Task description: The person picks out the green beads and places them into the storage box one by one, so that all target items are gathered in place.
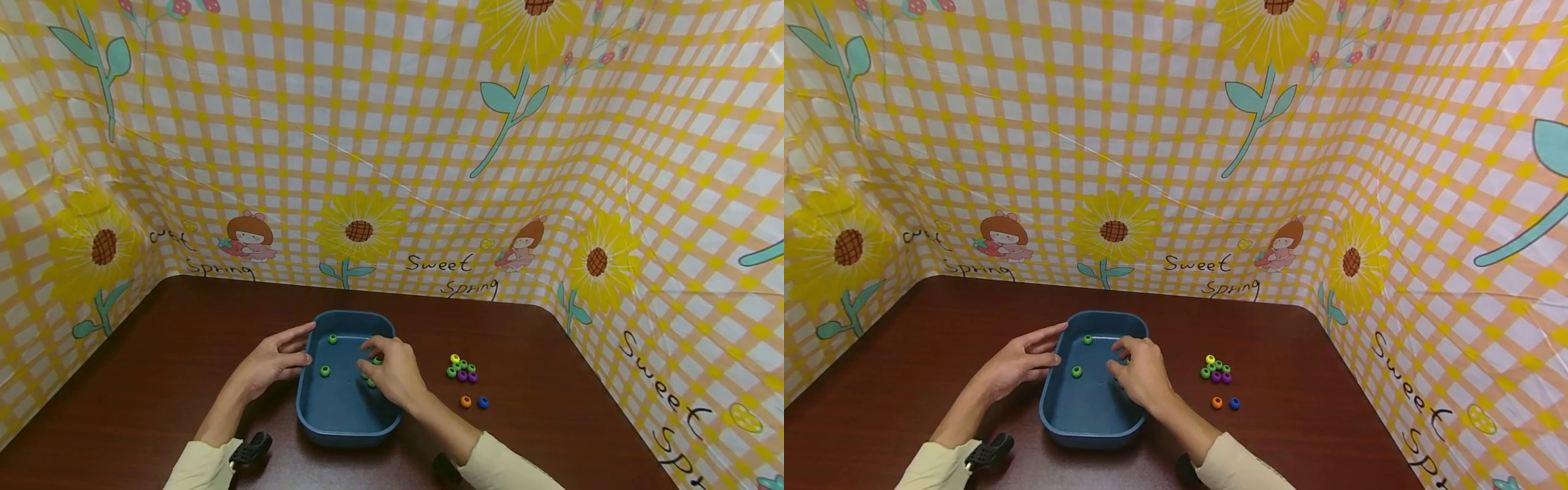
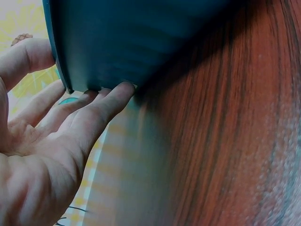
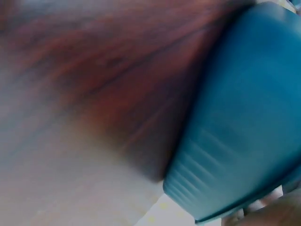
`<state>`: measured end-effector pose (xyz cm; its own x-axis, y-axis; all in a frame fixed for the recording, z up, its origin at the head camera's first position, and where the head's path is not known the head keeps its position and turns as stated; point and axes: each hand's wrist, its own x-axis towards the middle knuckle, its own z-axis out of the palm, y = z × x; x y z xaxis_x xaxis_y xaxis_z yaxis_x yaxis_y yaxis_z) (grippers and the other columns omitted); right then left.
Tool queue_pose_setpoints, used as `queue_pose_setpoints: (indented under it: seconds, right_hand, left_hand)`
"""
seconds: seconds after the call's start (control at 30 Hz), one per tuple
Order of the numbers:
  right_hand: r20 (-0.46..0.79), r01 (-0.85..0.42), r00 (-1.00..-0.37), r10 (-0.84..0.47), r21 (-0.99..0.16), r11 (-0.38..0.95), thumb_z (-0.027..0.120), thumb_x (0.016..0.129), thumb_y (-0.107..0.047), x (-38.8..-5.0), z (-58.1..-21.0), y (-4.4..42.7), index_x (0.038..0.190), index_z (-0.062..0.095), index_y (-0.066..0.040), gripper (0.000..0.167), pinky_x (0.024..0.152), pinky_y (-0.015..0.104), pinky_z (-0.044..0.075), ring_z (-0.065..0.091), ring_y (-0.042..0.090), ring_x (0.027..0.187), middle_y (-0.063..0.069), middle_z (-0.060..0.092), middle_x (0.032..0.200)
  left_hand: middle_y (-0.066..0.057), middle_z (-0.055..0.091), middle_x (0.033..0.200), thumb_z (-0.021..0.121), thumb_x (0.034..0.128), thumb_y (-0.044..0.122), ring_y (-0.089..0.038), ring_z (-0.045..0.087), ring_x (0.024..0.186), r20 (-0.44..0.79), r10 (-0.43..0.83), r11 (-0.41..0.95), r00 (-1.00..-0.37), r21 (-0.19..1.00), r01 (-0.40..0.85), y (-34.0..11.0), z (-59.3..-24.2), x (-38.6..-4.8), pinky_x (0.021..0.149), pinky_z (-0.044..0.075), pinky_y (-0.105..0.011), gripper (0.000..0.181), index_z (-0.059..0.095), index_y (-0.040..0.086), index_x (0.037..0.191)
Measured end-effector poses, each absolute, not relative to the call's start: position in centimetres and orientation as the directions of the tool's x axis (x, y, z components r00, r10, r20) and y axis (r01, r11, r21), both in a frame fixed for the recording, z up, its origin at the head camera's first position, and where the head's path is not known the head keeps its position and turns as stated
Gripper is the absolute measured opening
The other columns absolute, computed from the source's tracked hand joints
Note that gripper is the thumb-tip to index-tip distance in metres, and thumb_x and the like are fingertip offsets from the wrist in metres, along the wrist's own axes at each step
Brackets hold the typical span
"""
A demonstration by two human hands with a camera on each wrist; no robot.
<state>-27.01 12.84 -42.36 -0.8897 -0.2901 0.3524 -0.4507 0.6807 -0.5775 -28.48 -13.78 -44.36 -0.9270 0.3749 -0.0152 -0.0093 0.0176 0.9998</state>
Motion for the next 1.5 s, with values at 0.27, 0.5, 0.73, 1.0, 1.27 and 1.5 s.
queue_pose_setpoints:
  seconds: [0.27, 0.5, 0.73, 1.0, 1.27, 1.5]
  right_hand:
    - [0.405, -0.422, -0.896, -0.181, -0.654, 0.628, 0.079, 0.087, -0.012, -27.3, -41.1, 14.1, 0.101, 0.076, -0.012, 0.014, 0.06, 0.023, 0.05, 0.067, 0.015, 0.073, 0.0, 0.073, 0.079]
    - [0.416, -0.387, -0.902, -0.119, -0.652, 0.652, 0.078, 0.087, -0.01, -27.2, -40.7, 16.7, 0.106, 0.075, -0.008, 0.019, 0.063, 0.025, 0.051, 0.067, 0.016, 0.073, -0.001, 0.071, 0.078]
    - [0.37, -0.307, -0.926, -0.069, -0.635, 0.709, 0.08, 0.086, -0.013, -26.9, -40.6, 19.4, 0.105, 0.076, -0.015, 0.02, 0.065, 0.026, 0.05, 0.067, 0.012, 0.076, -0.003, 0.072, 0.081]
    - [0.331, -0.267, -0.941, -0.076, -0.584, 0.767, 0.08, 0.084, -0.01, -26.6, -40.9, 22.4, 0.107, 0.075, -0.013, 0.023, 0.066, 0.031, 0.053, 0.07, 0.017, 0.078, 0.003, 0.074, 0.087]
    - [0.296, -0.237, -0.952, -0.077, -0.555, 0.797, 0.078, 0.085, -0.008, -26.4, -41.6, 24.8, 0.108, 0.075, -0.009, 0.024, 0.062, 0.031, 0.052, 0.067, 0.015, 0.073, 0.006, 0.075, 0.089]
    - [0.273, -0.215, -0.959, -0.078, -0.518, 0.828, 0.079, 0.083, -0.007, -26.6, -42.5, 26.1, 0.105, 0.075, -0.006, 0.022, 0.065, 0.034, 0.054, 0.066, 0.014, 0.071, 0.006, 0.075, 0.087]
  left_hand:
    - [-0.027, 0.035, 0.159, 0.061, 0.0987, 0.004, -0.044, 0.05, 0.137, -0.013, 0.374, 0.019, -0.927, 1.0, -0.007, -13.8, -44.3, -28.4, 0.097, 0.056, -0.045, 0.067, 0.033, 0.008, 0.159]
    - [-0.027, 0.035, 0.16, 0.062, 0.0984, 0.003, -0.045, 0.049, 0.138, -0.021, 0.367, 0.023, -0.93, 1.0, -0.014, -13.7, -44.1, -28.5, 0.097, 0.056, -0.045, 0.067, 0.034, 0.008, 0.159]
    - [-0.027, 0.036, 0.16, 0.062, 0.0982, 0.003, -0.044, 0.05, 0.137, -0.029, 0.358, 0.024, -0.933, 0.999, -0.022, -13.6, -44.1, -28.5, 0.097, 0.056, -0.045, 0.067, 0.034, 0.008, 0.159]
    - [-0.027, 0.036, 0.159, 0.062, 0.0985, 0.004, -0.044, 0.049, 0.138, -0.019, 0.366, 0.024, -0.931, 1.0, -0.01, -13.6, -44.2, -28.5, 0.098, 0.056, -0.045, 0.067, 0.034, 0.008, 0.159]
    - [-0.027, 0.037, 0.159, 0.062, 0.0983, 0.004, -0.044, 0.05, 0.137, -0.017, 0.365, 0.018, -0.931, 1.0, -0.011, -13.7, -44.2, -28.4, 0.097, 0.056, -0.044, 0.067, 0.034, 0.008, 0.159]
    - [-0.026, 0.036, 0.159, 0.062, 0.0982, 0.004, -0.043, 0.051, 0.136, -0.021, 0.364, 0.02, -0.931, 1.0, -0.015, -13.7, -44.2, -28.5, 0.097, 0.057, -0.044, 0.067, 0.034, 0.008, 0.159]
